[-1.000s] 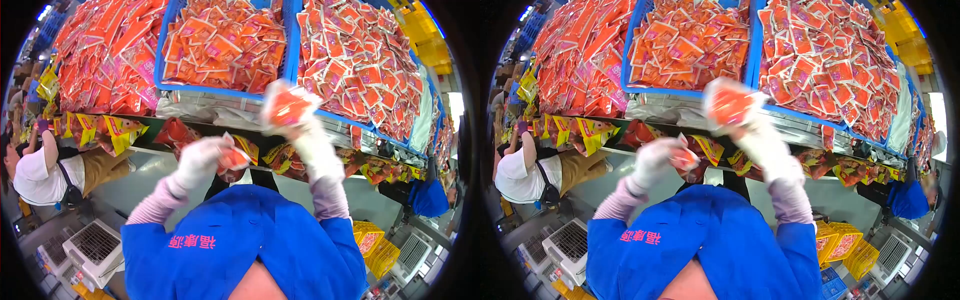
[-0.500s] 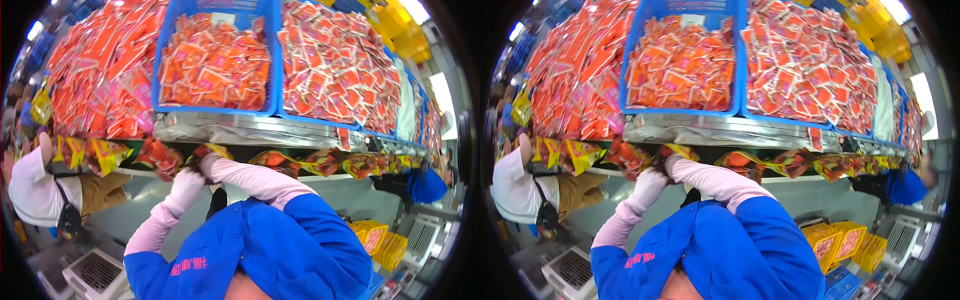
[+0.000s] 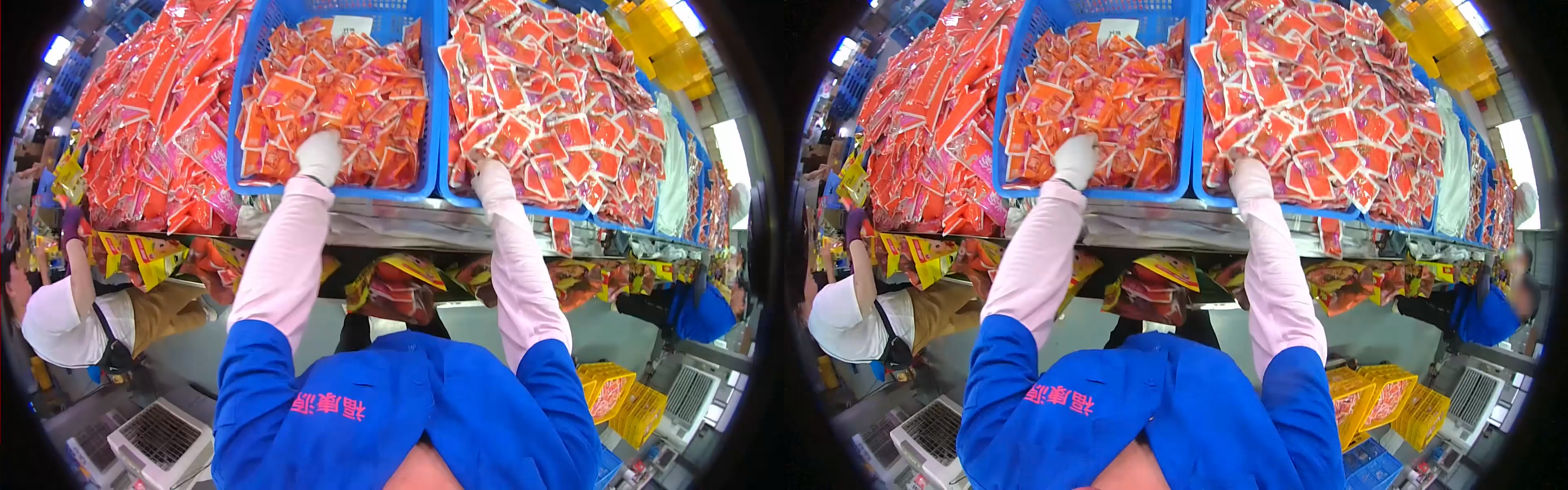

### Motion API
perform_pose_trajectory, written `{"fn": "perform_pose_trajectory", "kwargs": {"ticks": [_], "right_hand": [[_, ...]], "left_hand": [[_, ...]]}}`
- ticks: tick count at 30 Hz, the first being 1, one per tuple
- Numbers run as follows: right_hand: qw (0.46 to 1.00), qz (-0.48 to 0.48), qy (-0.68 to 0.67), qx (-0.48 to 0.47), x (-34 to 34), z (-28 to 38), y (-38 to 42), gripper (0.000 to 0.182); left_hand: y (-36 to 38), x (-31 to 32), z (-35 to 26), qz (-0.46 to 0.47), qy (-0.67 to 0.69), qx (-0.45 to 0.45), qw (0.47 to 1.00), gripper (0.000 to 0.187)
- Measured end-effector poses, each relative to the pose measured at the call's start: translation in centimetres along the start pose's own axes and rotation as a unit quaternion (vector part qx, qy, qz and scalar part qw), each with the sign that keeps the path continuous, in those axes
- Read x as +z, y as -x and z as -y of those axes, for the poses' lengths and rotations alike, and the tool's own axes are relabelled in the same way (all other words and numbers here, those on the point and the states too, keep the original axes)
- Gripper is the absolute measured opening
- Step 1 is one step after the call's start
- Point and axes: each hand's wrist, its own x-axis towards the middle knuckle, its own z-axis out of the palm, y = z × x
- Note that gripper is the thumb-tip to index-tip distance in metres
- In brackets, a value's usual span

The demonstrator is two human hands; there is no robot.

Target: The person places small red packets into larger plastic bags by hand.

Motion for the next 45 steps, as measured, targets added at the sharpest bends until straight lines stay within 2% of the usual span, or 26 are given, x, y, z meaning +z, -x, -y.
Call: {"fn": "perform_pose_trajectory", "kwargs": {"ticks": [3,6,7,8,9,10,11,13,16,17,19,22,25,27,28,30,31,32,33,35,37,39,41,43,44,45], "right_hand": [[0.988,-0.064,-0.138,0.017,-3.7,0.1,3.4,0.057],[0.843,-0.013,-0.537,0.015,-9.7,2.7,10.3,0.052],[0.779,0.042,-0.626,-0.002,-11.4,4.6,12.7,0.049],[0.797,0.094,-0.595,-0.044,-13.5,7.2,15.7,0.045],[0.811,0.143,-0.561,-0.087,-14.6,10.0,18.2,0.041],[0.816,0.15,-0.529,-0.182,-13.5,12.3,19.7,0.037],[0.814,0.153,-0.488,-0.274,-11.6,14.3,20.8,0.033],[0.904,0.245,-0.242,-0.252,-5.8,18.1,21.9,0.023],[0.914,0.293,0.014,-0.281,-0.9,22.6,21.4,0.02],[0.904,0.308,0.044,-0.292,0.0,24.1,21.2,0.02],[0.896,0.352,0.062,-0.264,5.3,26.0,19.6,0.021],[0.918,0.345,0.026,-0.194,12.4,27.4,17.5,0.024],[0.937,0.238,-0.229,-0.118,13.6,26.4,17.2,0.026],[0.831,0.333,-0.185,-0.406,-4.3,22.1,17.0,0.027],[0.889,0.306,-0.173,-0.294,-10.9,20.0,16.3,0.028],[0.955,-0.061,-0.189,-0.219,-9.3,10.8,10.0,0.026],[0.983,-0.071,-0.162,-0.04,-10.9,7.3,6.0,0.034],[0.994,-0.085,-0.071,-0.012,-10.9,2.8,2.8,0.04],[0.963,-0.264,0.059,-0.008,-6.7,-1.4,-0.2,0.037],[0.979,-0.2,0.049,0.004,-0.2,-4.9,-5.1,0.034],[0.993,-0.106,0.042,0.033,1.4,-4.8,-5.3,0.027],[0.994,-0.104,-0.018,-0.001,-2.0,-4.6,-2.7,0.024],[0.973,-0.217,-0.081,-0.011,-5.4,-4.5,0.4,0.025],[0.905,-0.152,-0.396,-0.015,-11.3,-1.7,6.3,0.021],[0.796,-0.045,-0.603,0.02,-13.7,0.4,9.5,0.016],[0.818,-0.031,-0.573,-0.042,-13.7,0.5,11.1,0.016]], "left_hand": [[3.7,-2.0,2.3,-0.054,0.13,0.05,0.989,0.019],[14.3,-10.4,-0.2,0.017,0.371,0.138,0.918,0.013],[18.7,-11.9,-1.0,0.131,0.546,0.08,0.823,0.014],[21.7,-11.5,-1.1,-0.015,0.405,0.255,0.878,0.02],[24.4,-10.7,-1.3,0.076,0.516,0.289,0.802,0.018],[26.3,-9.6,-2.1,-0.072,0.266,0.373,0.886,0.015],[27.7,-7.0,-2.0,-0.06,0.187,0.375,0.906,0.016],[28.7,-1.5,-1.2,0.085,0.106,0.224,0.965,0.031],[29.5,-3.1,0.5,0.028,0.056,0.356,0.932,0.052],[29.9,-4.9,0.6,0.099,-0.035,0.364,0.926,0.038],[30.3,-0.8,2.6,0.175,-0.126,0.377,0.901,0.025],[29.9,-1.2,2.8,0.128,-0.092,0.37,0.916,0.013],[29.7,-1.4,4.2,0.111,-0.066,0.363,0.923,0.013],[29.1,-1.6,4.2,0.156,-0.102,0.364,0.913,0.021],[28.4,-1.8,4.2,0.198,-0.136,0.374,0.896,0.03],[26.6,-2.5,5.0,0.194,-0.143,0.434,0.868,0.046],[25.2,-5.6,3.4,0.197,-0.15,0.427,0.869,0.046],[23.1,-10.9,0.5,0.325,-0.074,0.324,0.885,0.039],[21.0,-13.8,-1.8,0.443,0.008,0.209,0.872,0.033],[16.4,-13.0,-3.4,0.152,0.031,0.209,0.965,0.021],[8.1,-9.9,-4.5,-0.12,0.067,0.181,0.974,0.018],[0.9,-6.3,-4.3,-0.162,-0.022,0.093,0.982,0.028],[-3.9,-1.1,-2.0,-0.103,-0.082,-0.026,0.991,0.031],[-4.0,-1.3,-1.3,-0.076,-0.052,-0.038,0.995,0.03],[-4.1,-0.7,0.6,-0.147,0.046,0.001,0.988,0.024],[-3.4,-1.2,1.8,-0.199,0.101,0.021,0.975,0.021]]}}
